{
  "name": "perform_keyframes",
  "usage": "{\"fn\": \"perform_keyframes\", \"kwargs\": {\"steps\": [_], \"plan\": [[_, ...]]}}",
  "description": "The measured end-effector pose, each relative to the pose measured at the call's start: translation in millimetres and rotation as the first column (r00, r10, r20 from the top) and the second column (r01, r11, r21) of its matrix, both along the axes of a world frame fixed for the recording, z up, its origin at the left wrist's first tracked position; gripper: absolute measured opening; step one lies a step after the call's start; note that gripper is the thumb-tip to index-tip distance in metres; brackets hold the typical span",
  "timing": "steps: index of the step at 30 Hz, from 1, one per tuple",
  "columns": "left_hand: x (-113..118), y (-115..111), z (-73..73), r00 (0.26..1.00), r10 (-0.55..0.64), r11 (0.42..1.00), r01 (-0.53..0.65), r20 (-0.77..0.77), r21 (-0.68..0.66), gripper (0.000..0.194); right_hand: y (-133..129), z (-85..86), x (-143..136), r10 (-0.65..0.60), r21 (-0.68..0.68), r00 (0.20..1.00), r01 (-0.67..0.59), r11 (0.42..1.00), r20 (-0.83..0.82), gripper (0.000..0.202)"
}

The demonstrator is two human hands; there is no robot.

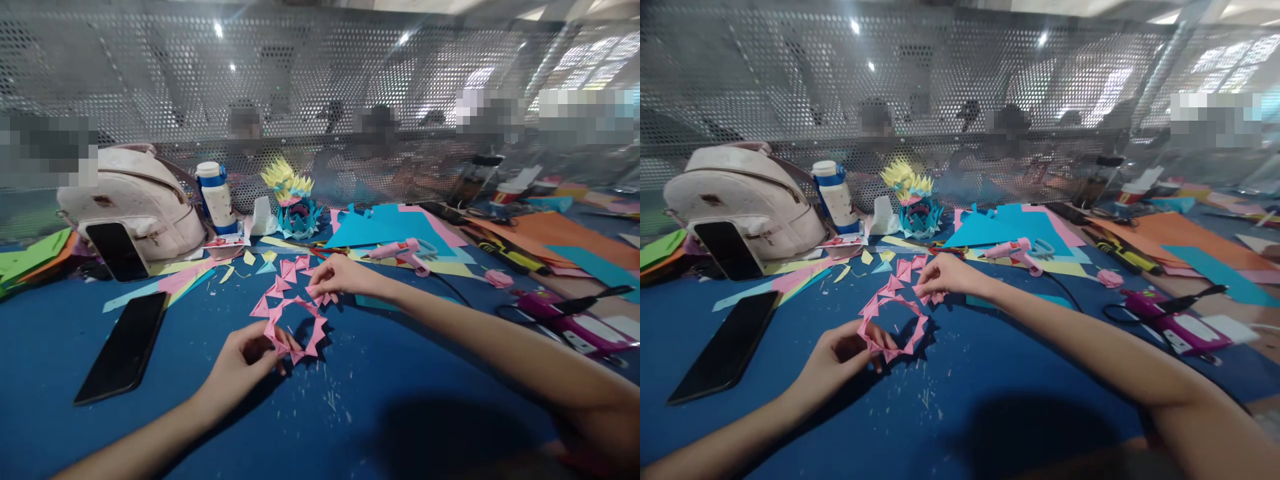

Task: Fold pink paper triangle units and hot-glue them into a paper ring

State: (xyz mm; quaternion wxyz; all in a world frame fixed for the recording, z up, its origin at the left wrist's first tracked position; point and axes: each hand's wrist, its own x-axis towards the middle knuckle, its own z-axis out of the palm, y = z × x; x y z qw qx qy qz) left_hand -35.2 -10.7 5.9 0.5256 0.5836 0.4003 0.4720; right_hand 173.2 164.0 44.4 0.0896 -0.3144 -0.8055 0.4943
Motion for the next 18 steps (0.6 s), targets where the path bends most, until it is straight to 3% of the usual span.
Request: {"fn": "perform_keyframes", "kwargs": {"steps": [10, 18], "plan": [[-0.5, 6.0, 5.5, 0.995, 0.091, 0.996, -0.092, -0.045, -0.023, 0.013, 4.6, -9.7, 0.3, -0.018, 0.049, 0.999, 0.020, 0.999, -0.041, 0.023], [-3.5, 7.9, -0.3, 0.993, 0.105, 0.993, -0.107, -0.048, -0.042, 0.010, 6.9, -18.2, 0.6, -0.030, -0.068, 0.993, 0.022, 0.997, -0.117, 0.029]]}}
